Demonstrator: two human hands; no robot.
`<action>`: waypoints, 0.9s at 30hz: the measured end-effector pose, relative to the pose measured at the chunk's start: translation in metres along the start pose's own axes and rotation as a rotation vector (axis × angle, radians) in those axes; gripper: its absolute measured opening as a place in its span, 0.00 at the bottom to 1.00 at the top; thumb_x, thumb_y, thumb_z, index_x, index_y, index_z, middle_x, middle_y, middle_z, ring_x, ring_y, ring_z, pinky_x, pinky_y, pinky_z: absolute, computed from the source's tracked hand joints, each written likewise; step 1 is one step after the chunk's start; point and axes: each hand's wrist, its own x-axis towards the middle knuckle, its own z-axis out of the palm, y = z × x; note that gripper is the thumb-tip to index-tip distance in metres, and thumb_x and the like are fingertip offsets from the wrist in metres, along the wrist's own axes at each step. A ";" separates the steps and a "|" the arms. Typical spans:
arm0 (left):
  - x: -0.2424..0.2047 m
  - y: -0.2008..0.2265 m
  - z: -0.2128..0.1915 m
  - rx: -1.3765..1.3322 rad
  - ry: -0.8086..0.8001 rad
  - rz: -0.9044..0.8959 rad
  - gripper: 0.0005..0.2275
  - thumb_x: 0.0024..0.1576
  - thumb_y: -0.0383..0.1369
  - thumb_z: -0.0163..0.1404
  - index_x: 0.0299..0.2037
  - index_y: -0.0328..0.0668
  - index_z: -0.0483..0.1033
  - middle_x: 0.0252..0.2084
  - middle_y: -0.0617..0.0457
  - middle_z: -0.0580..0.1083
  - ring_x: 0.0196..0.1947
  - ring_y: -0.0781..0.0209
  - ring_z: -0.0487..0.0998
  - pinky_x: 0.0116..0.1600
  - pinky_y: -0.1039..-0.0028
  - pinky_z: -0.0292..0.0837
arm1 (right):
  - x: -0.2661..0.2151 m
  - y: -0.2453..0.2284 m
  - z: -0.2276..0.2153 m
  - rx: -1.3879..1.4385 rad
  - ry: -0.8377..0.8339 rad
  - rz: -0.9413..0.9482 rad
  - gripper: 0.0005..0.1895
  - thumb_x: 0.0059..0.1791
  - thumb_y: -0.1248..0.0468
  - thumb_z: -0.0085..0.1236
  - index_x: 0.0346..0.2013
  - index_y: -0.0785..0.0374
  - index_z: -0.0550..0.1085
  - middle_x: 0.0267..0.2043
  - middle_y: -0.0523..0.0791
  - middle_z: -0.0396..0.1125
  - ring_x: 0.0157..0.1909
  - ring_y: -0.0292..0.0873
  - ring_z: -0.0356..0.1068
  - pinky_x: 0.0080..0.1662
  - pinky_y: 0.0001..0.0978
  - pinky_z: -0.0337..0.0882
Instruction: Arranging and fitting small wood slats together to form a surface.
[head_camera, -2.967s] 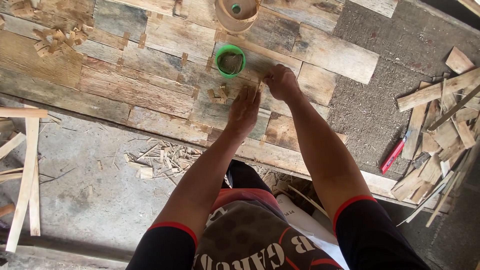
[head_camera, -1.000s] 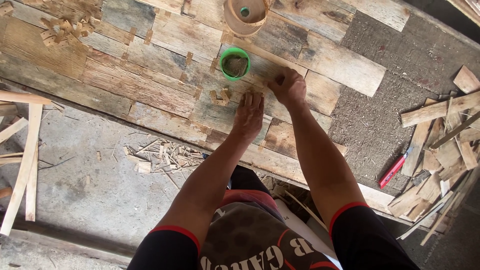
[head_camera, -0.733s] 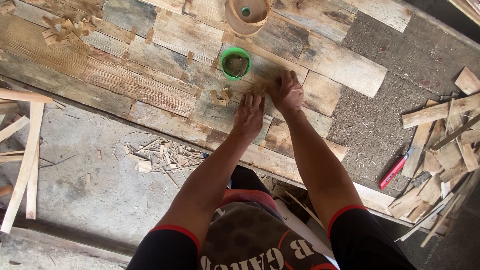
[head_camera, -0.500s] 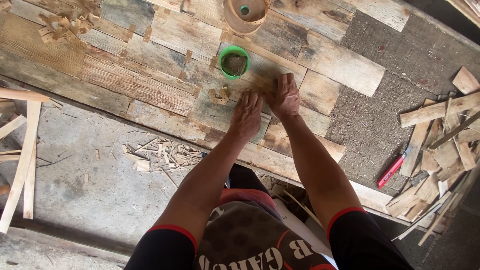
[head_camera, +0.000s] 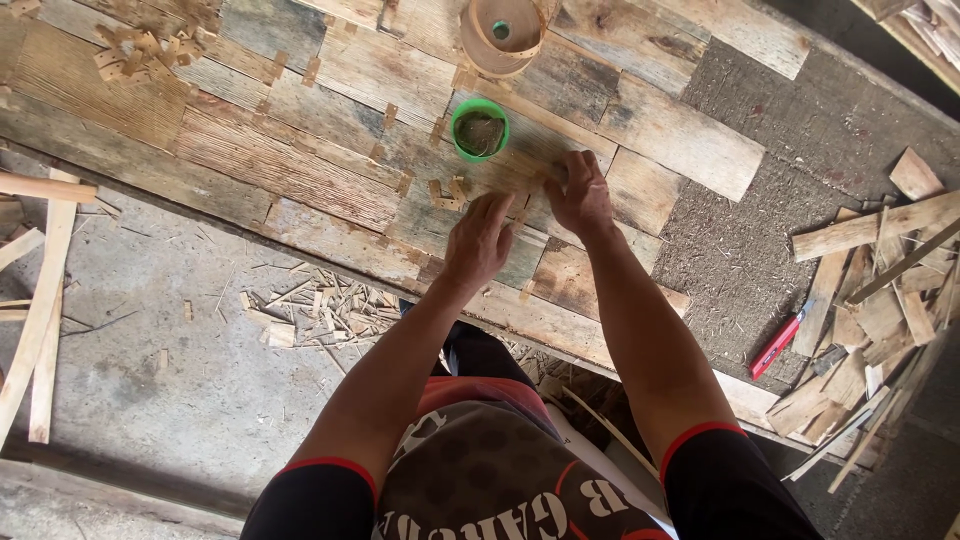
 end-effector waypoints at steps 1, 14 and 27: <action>-0.010 -0.001 -0.004 -0.002 0.004 0.002 0.19 0.60 0.26 0.52 0.62 0.32 0.64 0.57 0.38 0.73 0.56 0.46 0.77 0.57 0.65 0.80 | 0.004 0.000 -0.001 -0.004 0.002 -0.002 0.23 0.49 0.58 0.66 0.53 0.63 0.68 0.46 0.51 0.62 0.45 0.49 0.68 0.43 0.44 0.77; -0.150 -0.013 -0.137 -0.135 0.091 -0.300 0.02 0.65 0.27 0.50 0.44 0.38 0.74 0.41 0.47 0.79 0.37 0.53 0.83 0.37 0.68 0.82 | 0.024 -0.107 -0.013 -0.096 -0.232 0.280 0.05 0.54 0.59 0.60 0.38 0.51 0.82 0.41 0.42 0.77 0.38 0.44 0.77 0.43 0.42 0.76; -0.191 -0.049 -0.183 -0.165 0.035 -0.546 0.09 0.65 0.35 0.49 0.39 0.37 0.75 0.39 0.47 0.78 0.36 0.44 0.81 0.38 0.60 0.77 | 0.001 -0.126 0.089 0.077 0.016 0.332 0.17 0.43 0.54 0.68 0.41 0.61 0.78 0.42 0.50 0.75 0.44 0.51 0.76 0.47 0.46 0.75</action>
